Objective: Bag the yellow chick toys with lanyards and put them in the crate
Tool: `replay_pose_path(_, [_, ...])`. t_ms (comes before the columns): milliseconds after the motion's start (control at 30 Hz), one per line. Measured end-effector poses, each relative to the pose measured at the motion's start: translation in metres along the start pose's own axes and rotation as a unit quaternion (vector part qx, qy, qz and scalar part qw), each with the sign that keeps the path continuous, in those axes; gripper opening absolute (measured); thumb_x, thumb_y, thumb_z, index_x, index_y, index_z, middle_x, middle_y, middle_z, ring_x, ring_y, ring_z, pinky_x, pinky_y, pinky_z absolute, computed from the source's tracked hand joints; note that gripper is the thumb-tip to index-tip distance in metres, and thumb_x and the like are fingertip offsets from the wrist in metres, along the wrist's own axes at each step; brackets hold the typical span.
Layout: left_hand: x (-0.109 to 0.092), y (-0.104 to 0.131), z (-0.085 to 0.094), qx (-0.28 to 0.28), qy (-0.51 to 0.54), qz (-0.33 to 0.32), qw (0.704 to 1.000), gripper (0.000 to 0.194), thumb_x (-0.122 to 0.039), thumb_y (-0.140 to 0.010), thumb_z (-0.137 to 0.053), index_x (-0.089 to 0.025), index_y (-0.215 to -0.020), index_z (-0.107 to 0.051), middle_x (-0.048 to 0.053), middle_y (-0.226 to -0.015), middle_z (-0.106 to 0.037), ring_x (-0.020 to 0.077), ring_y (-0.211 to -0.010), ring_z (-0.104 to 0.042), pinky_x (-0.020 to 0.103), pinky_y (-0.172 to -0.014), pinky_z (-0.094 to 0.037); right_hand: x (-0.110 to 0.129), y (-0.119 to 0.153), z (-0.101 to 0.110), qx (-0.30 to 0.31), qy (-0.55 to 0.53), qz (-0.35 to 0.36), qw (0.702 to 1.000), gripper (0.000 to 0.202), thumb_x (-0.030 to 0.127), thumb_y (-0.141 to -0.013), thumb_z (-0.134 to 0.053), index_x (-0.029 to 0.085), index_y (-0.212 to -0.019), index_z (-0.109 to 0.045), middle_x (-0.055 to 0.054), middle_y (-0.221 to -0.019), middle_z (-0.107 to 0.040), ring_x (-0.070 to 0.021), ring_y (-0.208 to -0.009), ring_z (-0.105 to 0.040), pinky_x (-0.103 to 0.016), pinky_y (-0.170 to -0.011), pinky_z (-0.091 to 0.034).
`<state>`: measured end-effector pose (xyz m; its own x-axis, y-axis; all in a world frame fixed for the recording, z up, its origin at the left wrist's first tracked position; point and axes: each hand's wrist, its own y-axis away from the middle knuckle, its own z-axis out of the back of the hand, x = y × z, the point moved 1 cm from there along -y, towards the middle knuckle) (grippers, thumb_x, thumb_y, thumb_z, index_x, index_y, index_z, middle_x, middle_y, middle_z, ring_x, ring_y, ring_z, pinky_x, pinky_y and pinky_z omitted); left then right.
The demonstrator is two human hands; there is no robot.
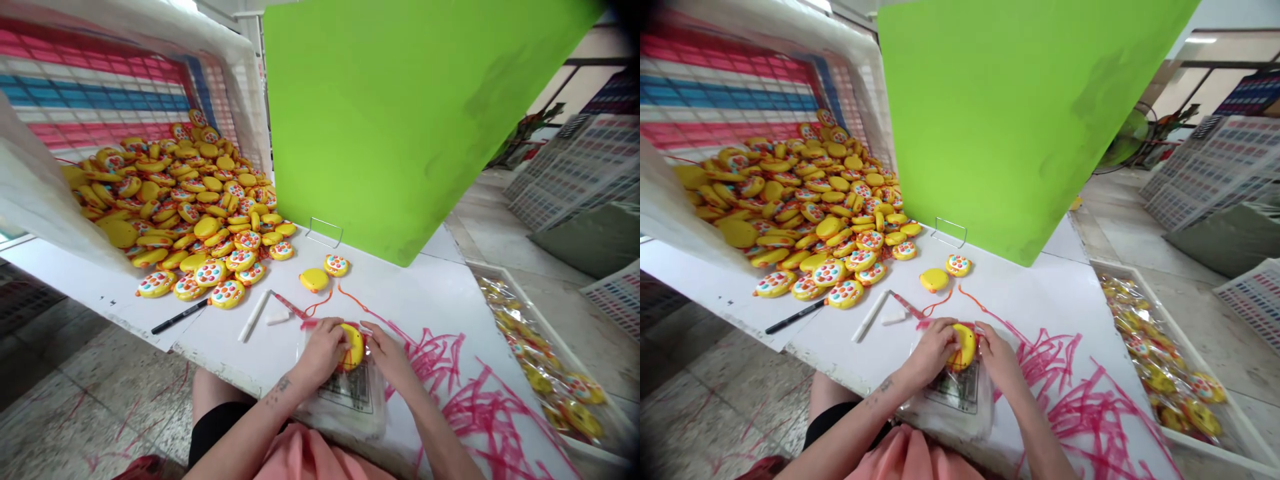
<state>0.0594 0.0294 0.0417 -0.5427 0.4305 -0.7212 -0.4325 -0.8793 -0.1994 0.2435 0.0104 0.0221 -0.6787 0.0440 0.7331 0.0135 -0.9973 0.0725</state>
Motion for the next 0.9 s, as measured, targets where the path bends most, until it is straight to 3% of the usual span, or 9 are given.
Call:
replay_pose_path(200, [-0.014, 0.005, 0.013, 0.056, 0.076, 0.083, 0.992, 0.012, -0.019, -0.091, -0.042, -0.018, -0.088, -0.054, 0.003, -0.073, -0.063, 0.0172, -0.069, -0.058, 0.030, -0.069, -0.046, 0.022, 0.003, -0.014, -0.055, -0.232, -0.015, 0.971, 0.049, 0.042, -0.090, -0.040, 0.020, -0.134, -0.043, -0.001, -0.074, -0.064, -0.0181, -0.059, -0.061, -0.032, -0.057, -0.052])
replay_pose_path(300, [-0.010, 0.011, 0.021, -0.060, 0.095, 0.056, 0.992, 0.011, -0.025, -0.089, -0.051, -0.018, -0.095, -0.057, 0.008, -0.099, -0.065, 0.0215, -0.098, -0.058, 0.037, -0.089, -0.044, 0.031, 0.005, -0.012, -0.055, -0.311, -0.013, 0.949, 0.052, 0.045, -0.089, -0.044, 0.020, -0.135, -0.042, -0.003, -0.077, -0.065, -0.0185, -0.060, -0.063, -0.034, -0.058, -0.055])
replay_pose_path(367, [-0.001, 0.016, 0.023, -0.125, 0.129, 0.073, 0.981, 0.030, -0.031, -0.088, -0.054, -0.018, -0.115, -0.051, 0.012, -0.121, -0.057, 0.0240, -0.113, -0.052, 0.042, -0.096, -0.042, 0.034, 0.008, -0.010, -0.065, -0.321, -0.003, 0.945, 0.051, 0.046, -0.090, -0.045, 0.021, -0.134, -0.043, -0.004, -0.076, -0.065, -0.0194, -0.062, -0.064, -0.035, -0.061, -0.056])
replay_pose_path(433, [0.010, 0.019, 0.021, -0.117, 0.212, 0.125, 0.962, 0.050, -0.038, -0.087, -0.054, -0.018, -0.130, -0.038, 0.016, -0.131, -0.050, 0.0238, -0.112, -0.055, 0.041, -0.090, -0.047, 0.035, 0.010, -0.008, -0.076, -0.321, 0.009, 0.944, 0.049, 0.046, -0.091, -0.044, 0.021, -0.133, -0.045, -0.004, -0.075, -0.066, -0.0201, -0.065, -0.065, -0.036, -0.063, -0.057])
replay_pose_path(500, [0.017, 0.020, 0.016, -0.068, 0.305, 0.167, 0.935, 0.055, -0.045, -0.086, -0.054, -0.016, -0.129, -0.037, 0.016, -0.123, -0.056, 0.0213, -0.100, -0.061, 0.035, -0.080, -0.050, 0.036, 0.011, -0.007, -0.085, -0.318, 0.020, 0.944, 0.047, 0.047, -0.091, -0.043, 0.021, -0.131, -0.047, -0.005, -0.078, -0.067, -0.0200, -0.067, -0.066, -0.036, -0.064, -0.057])
replay_pose_path(600, [0.018, 0.020, 0.012, -0.019, 0.384, 0.199, 0.902, 0.039, -0.050, -0.085, -0.053, -0.015, -0.103, -0.050, 0.009, -0.097, -0.066, 0.0156, -0.078, -0.062, 0.029, -0.069, -0.049, 0.037, 0.011, -0.005, -0.095, -0.277, 0.035, 0.956, 0.041, 0.044, -0.093, -0.040, 0.021, -0.126, -0.050, -0.006, -0.087, -0.068, -0.0194, -0.071, -0.066, -0.035, -0.066, -0.057])
replay_pose_path(700, [0.012, 0.019, 0.013, -0.021, 0.416, 0.241, 0.876, 0.029, -0.046, -0.084, -0.052, -0.017, -0.085, -0.047, 0.006, -0.090, -0.067, 0.0119, -0.066, -0.059, 0.023, -0.058, -0.045, 0.043, 0.008, 0.002, -0.155, -0.132, 0.104, 0.973, 0.034, 0.035, -0.094, -0.041, 0.022, -0.122, -0.054, -0.008, -0.105, -0.067, -0.0223, -0.095, -0.063, -0.041, -0.084, -0.052])
replay_pose_path(767, [0.006, 0.018, 0.015, -0.024, 0.423, 0.248, 0.871, 0.026, -0.043, -0.085, -0.052, -0.018, -0.087, -0.047, 0.006, -0.092, -0.067, 0.0128, -0.069, -0.061, 0.023, -0.057, -0.045, 0.051, 0.007, 0.007, -0.193, -0.020, 0.183, 0.964, 0.031, 0.028, -0.093, -0.045, 0.022, -0.121, -0.056, -0.008, -0.113, -0.065, -0.0239, -0.107, -0.056, -0.044, -0.095, -0.046])
replay_pose_path(900, [-0.005, 0.017, 0.019, -0.016, 0.379, 0.194, 0.904, 0.025, -0.037, -0.089, -0.047, -0.017, -0.104, -0.053, 0.008, -0.100, -0.068, 0.0162, -0.080, -0.063, 0.026, -0.063, -0.048, 0.073, 0.005, 0.005, -0.186, 0.108, 0.289, 0.933, 0.037, 0.019, -0.092, -0.047, 0.023, -0.129, -0.053, -0.006, -0.101, -0.068, -0.0236, -0.095, -0.056, -0.042, -0.089, -0.047])
